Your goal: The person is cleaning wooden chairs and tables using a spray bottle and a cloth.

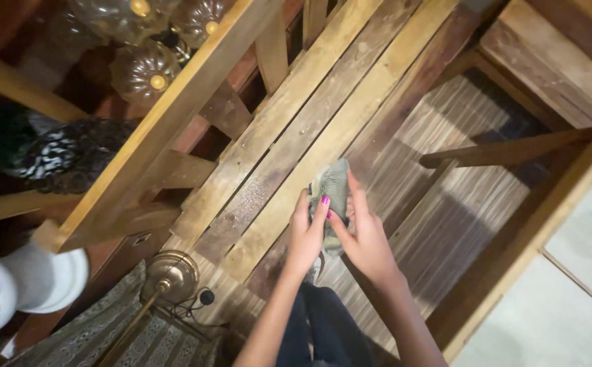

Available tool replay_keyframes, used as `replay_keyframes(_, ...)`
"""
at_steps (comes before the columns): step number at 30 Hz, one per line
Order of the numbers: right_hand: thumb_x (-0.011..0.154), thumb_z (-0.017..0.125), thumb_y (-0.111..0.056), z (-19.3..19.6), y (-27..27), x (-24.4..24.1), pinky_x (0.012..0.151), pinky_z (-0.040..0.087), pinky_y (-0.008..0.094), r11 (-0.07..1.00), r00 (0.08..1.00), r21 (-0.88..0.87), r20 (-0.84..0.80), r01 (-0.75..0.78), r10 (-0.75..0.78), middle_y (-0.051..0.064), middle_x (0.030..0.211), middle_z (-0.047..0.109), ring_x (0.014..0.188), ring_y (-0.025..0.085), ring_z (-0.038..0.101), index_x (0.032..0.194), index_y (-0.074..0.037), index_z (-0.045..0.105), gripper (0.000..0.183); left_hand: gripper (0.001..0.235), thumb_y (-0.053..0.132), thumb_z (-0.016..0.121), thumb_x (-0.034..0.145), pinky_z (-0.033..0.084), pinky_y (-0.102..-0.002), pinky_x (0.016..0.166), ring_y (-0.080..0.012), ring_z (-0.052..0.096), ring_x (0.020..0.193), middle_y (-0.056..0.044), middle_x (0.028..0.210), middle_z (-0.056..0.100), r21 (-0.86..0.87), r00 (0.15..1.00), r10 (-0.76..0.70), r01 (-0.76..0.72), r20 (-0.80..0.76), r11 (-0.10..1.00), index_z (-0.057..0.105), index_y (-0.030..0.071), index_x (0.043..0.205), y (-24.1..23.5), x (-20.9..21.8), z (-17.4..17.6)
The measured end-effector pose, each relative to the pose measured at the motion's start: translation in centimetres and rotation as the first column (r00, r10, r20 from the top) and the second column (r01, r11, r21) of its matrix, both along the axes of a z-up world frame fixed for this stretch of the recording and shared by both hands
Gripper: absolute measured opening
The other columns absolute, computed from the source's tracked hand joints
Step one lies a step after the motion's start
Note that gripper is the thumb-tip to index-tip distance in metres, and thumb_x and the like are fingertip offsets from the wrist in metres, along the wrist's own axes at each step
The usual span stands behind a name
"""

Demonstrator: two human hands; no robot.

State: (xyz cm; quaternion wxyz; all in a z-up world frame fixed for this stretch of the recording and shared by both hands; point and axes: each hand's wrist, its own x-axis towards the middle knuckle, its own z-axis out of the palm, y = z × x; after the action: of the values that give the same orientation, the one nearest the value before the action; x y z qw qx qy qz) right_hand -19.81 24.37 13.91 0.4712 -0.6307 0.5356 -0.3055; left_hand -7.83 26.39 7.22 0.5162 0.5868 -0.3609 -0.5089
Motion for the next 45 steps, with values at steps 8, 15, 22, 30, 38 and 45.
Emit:
replay_keyframes(8, 0.086, 0.078, -0.014, 3.9, 6.4, -1.9, 0.087, 0.051, 0.03, 0.987, 0.981, -0.148, -0.19, -0.066, 0.037, 0.013, 0.121, 0.056, 0.109, 0.021, 0.059, 0.156, -0.008, 0.039, 0.08, 0.041, 0.026, 0.052, 0.107, 0.048, -0.034, 0.1, -0.0212, 0.065, 0.116, -0.016, 0.126, 0.07, -0.079, 0.993, 0.113, -0.116, -0.047, 0.99, 0.057, -0.002, 0.137, 7.4, -1.8, 2.7)
replay_keyframes(15, 0.092, 0.072, -0.016, 6.0, 10.3, -1.6, 0.098, 0.049, 0.034, 0.982, 0.995, -0.179, -0.09, -0.066, 0.05, 0.014, 0.138, 0.053, 0.126, 0.024, 0.056, 0.16, -0.008, 0.034, 0.079, 0.035, 0.024, 0.049, 0.109, 0.053, -0.034, 0.091, -0.0223, 0.068, 0.1, -0.017, 0.107, 0.073, 0.001, 0.988, 0.152, -0.152, -0.02, 0.988, 0.06, -0.002, 0.13, 10.4, -1.7, 6.7)
replay_keyframes(22, 0.098, 0.066, -0.014, 6.0, 11.4, -0.6, 0.101, 0.049, 0.035, 0.989, 0.998, -0.134, 0.032, -0.057, 0.062, 0.016, 0.148, 0.047, 0.134, 0.025, 0.053, 0.163, -0.008, 0.027, 0.077, 0.035, 0.021, 0.047, 0.109, 0.051, -0.033, 0.095, -0.0208, 0.067, 0.105, -0.015, 0.116, 0.071, -0.137, 0.976, 0.215, -0.217, -0.034, 0.966, 0.057, -0.002, 0.133, 10.9, -1.4, 9.6)
replay_keyframes(30, 0.099, 0.059, -0.006, 3.7, 10.5, -0.5, 0.107, 0.044, 0.032, 1.0, 0.967, -0.002, 0.256, -0.004, 0.005, 0.016, 0.152, 0.043, 0.136, 0.021, 0.048, 0.159, -0.001, 0.03, 0.067, 0.05, 0.024, 0.056, 0.11, 0.042, -0.037, 0.109, -0.0279, 0.055, 0.132, -0.022, 0.139, 0.058, -0.113, 0.972, 0.224, -0.215, 0.067, 0.97, 0.045, -0.009, 0.145, 11.4, -2.5, 3.4)
replay_keyframes(38, 0.1, 0.057, -0.01, -1.4, 5.4, 5.7, 0.105, 0.044, 0.032, 0.998, 0.996, -0.069, 0.093, -0.007, 0.014, 0.018, 0.135, 0.061, 0.125, 0.02, 0.057, 0.148, 0.003, 0.044, 0.052, 0.048, 0.027, 0.055, 0.106, 0.047, -0.038, 0.098, -0.0316, 0.062, 0.116, -0.025, 0.125, 0.064, 0.086, 0.986, 0.123, -0.134, 0.113, 0.987, 0.048, -0.008, 0.14, 8.6, 4.1, 3.4)
replay_keyframes(45, 0.101, 0.059, -0.014, -12.1, -1.3, 14.5, 0.093, 0.051, 0.03, 0.989, 0.988, -0.012, 0.045, 0.148, -0.147, 0.012, 0.12, 0.067, 0.105, 0.016, 0.064, 0.14, 0.001, 0.051, 0.043, 0.029, 0.023, 0.058, 0.105, 0.054, -0.037, 0.083, -0.0332, 0.072, 0.101, -0.021, 0.11, 0.07, 0.094, 0.985, 0.039, -0.055, 0.165, 0.994, 0.053, 0.002, 0.126, 1.4, 12.7, -5.7)
